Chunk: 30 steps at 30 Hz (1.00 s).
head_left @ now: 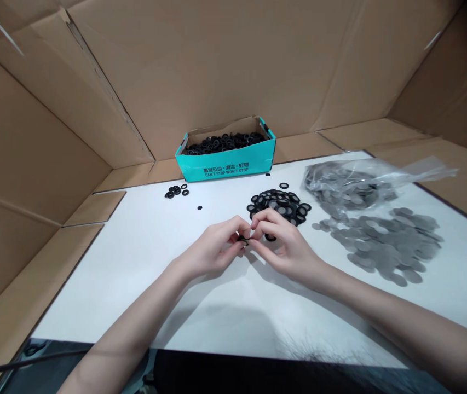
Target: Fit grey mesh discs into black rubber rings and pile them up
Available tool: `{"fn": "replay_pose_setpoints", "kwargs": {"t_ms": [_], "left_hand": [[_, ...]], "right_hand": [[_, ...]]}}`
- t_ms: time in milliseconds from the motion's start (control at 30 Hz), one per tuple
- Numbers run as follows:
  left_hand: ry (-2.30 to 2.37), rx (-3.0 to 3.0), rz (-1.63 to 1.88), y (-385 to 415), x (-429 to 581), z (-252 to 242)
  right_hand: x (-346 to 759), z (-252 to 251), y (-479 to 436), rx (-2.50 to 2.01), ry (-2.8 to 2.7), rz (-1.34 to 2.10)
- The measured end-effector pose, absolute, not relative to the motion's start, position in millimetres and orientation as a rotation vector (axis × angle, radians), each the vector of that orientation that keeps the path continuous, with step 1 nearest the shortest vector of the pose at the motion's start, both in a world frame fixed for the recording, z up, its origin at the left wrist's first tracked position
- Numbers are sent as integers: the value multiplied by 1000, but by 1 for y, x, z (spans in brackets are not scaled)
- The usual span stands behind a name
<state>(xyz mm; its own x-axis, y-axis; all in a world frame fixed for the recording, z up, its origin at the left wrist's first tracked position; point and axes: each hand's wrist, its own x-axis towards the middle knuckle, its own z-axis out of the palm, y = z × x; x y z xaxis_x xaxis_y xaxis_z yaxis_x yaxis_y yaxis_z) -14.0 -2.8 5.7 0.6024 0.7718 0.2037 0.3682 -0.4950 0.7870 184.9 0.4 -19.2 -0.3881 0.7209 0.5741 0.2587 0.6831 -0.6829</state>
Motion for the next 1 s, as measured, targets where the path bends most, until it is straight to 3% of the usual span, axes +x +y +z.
{"fn": "replay_pose_setpoints", "kwargs": {"t_ms": [633,1000], "left_hand": [[960,2106,788,-1,-11,8],[898,1976,825,-2,-12,-2]], "right_hand": [[187,-24,5,-809,-2035,460],[188,-20,5,-797,-1981,667]]}}
